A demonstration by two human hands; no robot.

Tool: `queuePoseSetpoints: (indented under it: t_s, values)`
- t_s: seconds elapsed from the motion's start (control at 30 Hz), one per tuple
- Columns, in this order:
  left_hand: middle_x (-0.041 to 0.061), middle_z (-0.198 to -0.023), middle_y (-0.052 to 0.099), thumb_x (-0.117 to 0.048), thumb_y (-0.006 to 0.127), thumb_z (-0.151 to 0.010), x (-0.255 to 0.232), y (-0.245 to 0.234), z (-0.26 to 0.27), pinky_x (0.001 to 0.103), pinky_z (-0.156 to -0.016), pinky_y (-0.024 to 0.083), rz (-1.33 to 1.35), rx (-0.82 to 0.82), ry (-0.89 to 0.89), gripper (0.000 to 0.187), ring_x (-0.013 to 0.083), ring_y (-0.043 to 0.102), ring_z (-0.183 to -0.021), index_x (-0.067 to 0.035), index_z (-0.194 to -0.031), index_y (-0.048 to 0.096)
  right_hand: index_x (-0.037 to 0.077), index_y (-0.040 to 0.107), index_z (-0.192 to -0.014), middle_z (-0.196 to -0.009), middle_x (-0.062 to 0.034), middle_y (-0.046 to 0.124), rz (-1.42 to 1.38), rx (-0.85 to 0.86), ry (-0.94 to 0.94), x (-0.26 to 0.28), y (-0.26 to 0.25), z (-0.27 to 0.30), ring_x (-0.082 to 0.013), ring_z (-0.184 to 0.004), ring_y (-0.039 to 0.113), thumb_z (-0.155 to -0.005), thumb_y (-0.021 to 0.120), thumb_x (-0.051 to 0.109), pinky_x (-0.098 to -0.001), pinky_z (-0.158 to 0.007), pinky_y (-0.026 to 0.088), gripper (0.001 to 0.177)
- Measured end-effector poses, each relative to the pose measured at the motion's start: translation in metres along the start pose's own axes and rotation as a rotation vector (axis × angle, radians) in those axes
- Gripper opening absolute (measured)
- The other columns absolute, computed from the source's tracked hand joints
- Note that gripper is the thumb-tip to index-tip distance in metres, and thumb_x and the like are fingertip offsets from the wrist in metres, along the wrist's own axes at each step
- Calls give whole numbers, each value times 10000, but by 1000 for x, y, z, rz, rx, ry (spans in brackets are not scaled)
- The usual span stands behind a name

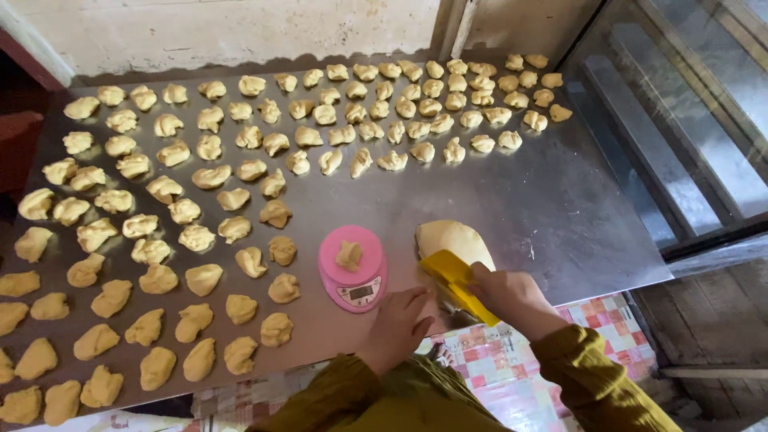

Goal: The person repeatedly cuts small pieces of dough from a large mass using a yellow scraper, weighs each piece on a pink digital scale, and places the weighed pieces onto a stainless steel table. The process is repeated continuously to produce many uniform dough portions.

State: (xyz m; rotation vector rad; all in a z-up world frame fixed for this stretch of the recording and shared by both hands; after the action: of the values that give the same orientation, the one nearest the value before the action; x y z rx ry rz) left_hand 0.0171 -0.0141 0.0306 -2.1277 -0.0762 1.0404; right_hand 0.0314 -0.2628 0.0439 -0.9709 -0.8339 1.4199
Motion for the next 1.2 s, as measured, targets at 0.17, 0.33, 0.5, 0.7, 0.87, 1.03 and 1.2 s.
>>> queuePoseSetpoints:
  t_s: [0.17, 0.33, 0.5, 0.7, 0.87, 1.03, 1.2]
  values:
    - [99, -1227, 631, -306, 730, -878, -1, 29, -4, 483, -892, 408, -172, -8, 1, 547, 351, 541, -1035, -63, -1348, 589, 175, 459, -1133, -825, -120, 713, -110, -76, 22, 4, -5, -13, -393, -727, 702, -1021, 502, 504, -502, -599, 527, 351]
    - [64, -1187, 641, -325, 780, -834, -5, 33, -5, 468, -889, 406, -257, -87, 14, 540, 322, 542, -1011, -86, -1297, 637, 155, 470, -1108, -769, -181, 702, -270, -217, 29, 0, 1, -10, -471, -676, 671, -978, 570, 504, -544, -557, 488, 385]
    - [69, -1195, 629, -291, 836, -808, 11, 50, 0, 469, -937, 381, -144, -79, -106, 611, 310, 559, -1094, -84, -1331, 598, 112, 516, -1055, -838, -224, 705, -577, -288, 140, 10, 16, -5, -514, -781, 655, -940, 603, 504, -531, -645, 467, 418]
    - [143, -1124, 688, 68, 666, -865, 34, 16, 3, 367, -954, 525, 90, -310, -165, 315, 291, 660, -1046, -42, -1158, 708, 78, 607, -986, -915, -162, 754, -989, -347, 398, 45, 29, 24, -330, -856, 719, -883, 679, 467, -429, -741, 517, 408]
    - [43, -977, 673, 28, 696, -861, 39, -93, -16, 355, -876, 519, -106, -645, -132, 223, 235, 622, -902, -106, -1033, 645, 28, 651, -1028, -969, -135, 706, -1331, -465, 474, 58, -31, 59, -241, -831, 691, -945, 684, 298, -380, -626, 578, 284]
    - [104, -1285, 637, -475, 805, -807, 91, -108, -13, 582, -1122, 355, -510, -460, -385, 440, 328, 553, -1238, -225, -1140, 663, 47, 648, -1003, -869, -97, 712, -1323, -548, 450, 49, -41, 56, -195, -751, 662, -938, 701, 294, -378, -544, 528, 261]
    - [253, -1668, 219, -819, 416, -844, 77, -121, 3, 617, -1175, 225, -242, -487, -466, 913, 413, 256, -1517, -176, -1490, 466, 39, 600, -952, -877, -109, 708, -1252, -568, 439, 46, -15, 56, -192, -780, 648, -931, 701, 376, -373, -608, 516, 352]
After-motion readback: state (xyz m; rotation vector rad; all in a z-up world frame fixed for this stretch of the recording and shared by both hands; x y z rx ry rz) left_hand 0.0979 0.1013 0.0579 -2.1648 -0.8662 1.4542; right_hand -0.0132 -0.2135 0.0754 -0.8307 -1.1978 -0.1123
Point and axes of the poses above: each hand's wrist, its own z-axis away from the middle knuckle, its own y-axis out of the palm, x = y × z, the point moved 4 cm from there along -z, towards the middle knuckle
